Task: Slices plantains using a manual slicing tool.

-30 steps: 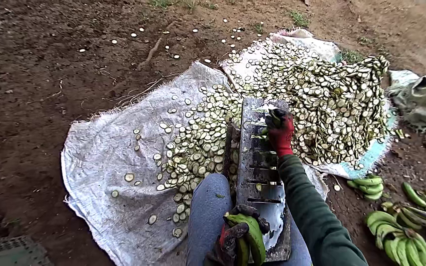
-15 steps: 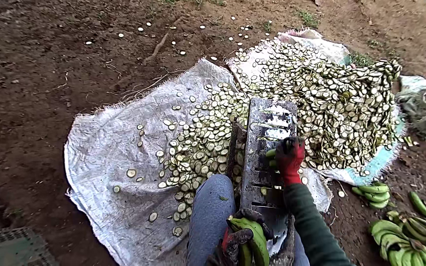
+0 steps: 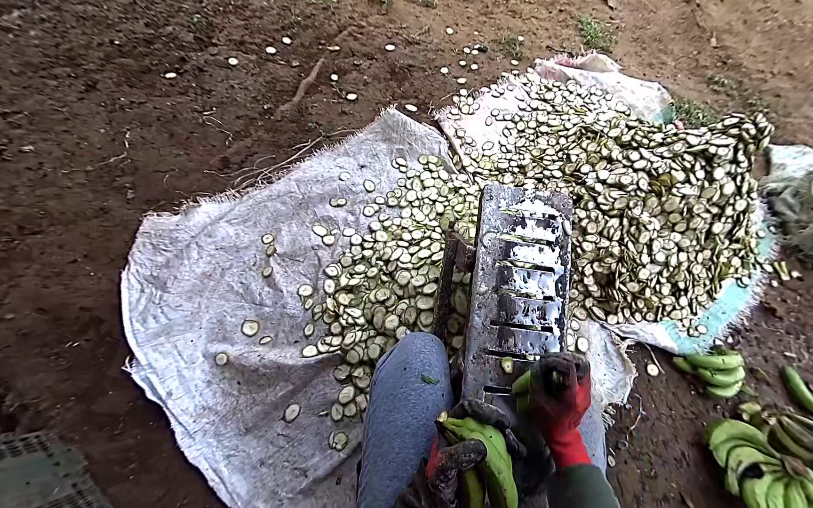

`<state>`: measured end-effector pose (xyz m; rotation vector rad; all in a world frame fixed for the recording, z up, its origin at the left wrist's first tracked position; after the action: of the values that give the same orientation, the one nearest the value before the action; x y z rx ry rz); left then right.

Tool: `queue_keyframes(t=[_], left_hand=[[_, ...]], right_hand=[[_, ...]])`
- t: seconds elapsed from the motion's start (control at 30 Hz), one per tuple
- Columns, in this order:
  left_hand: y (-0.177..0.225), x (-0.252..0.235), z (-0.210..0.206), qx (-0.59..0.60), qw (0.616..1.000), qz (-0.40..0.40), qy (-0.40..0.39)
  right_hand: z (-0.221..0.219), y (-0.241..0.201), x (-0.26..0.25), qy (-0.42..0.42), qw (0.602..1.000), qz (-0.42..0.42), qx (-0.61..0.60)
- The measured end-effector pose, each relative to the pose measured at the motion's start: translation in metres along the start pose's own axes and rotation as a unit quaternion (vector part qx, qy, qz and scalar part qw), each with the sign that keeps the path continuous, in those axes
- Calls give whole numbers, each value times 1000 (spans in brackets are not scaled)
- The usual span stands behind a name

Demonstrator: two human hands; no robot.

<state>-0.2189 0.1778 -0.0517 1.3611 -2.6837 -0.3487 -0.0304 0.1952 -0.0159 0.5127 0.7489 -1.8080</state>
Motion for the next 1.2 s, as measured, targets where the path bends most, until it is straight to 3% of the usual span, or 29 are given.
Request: queue_keyframes(t=[0.17, 0.23, 0.33, 0.5, 0.6, 0.7, 0.77, 0.93, 1.0, 1.07, 1.2], left_hand=[[-1, -7, -4, 47, 999, -8, -23], [0, -8, -3, 40, 999, -15, -25], [-1, -5, 0, 16, 1000, -12, -11], [4, -2, -5, -23, 1000, -7, 16], [3, -5, -1, -20, 1000, -12, -11], [6, -4, -3, -43, 999, -23, 12], [7, -2, -10, -61, 997, -20, 39], [8, 8, -11, -74, 994, -20, 83], [4, 5, -8, -53, 996, -15, 63], [-1, -1, -6, -9, 1000, -6, 20], [-2, -11, -10, 30, 999, -4, -27]], right_hand=[[-115, -5, -175, -121, 988, 39, 91], [-124, -6, -197, -119, 992, 25, 42], [-80, 5, -143, -126, 987, -49, -91], [15, -6, 26, -138, 987, -21, -73], [6, -14, 21, -145, 988, 28, -47], [2, -19, 1, -202, 973, 115, 4], [9, -15, 8, -171, 974, 146, 27], [36, -5, 57, -133, 984, 108, 39], [19, 1, 37, -133, 985, 106, -3], [-13, -3, -18, -134, 986, 101, -12], [-101, -8, -156, -261, 960, 85, 52]])
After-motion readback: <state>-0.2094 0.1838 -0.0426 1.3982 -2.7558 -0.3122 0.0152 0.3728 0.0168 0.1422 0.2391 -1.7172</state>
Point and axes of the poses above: each hand's wrist, its own x-axis away from the middle knuckle, its own z-axis out of the back of the hand, y = z × x, the point moved 3 cm from there along -x, towards the middle knuckle, and after that the axes turned 15 degrees about x, right-handed, at the moved point
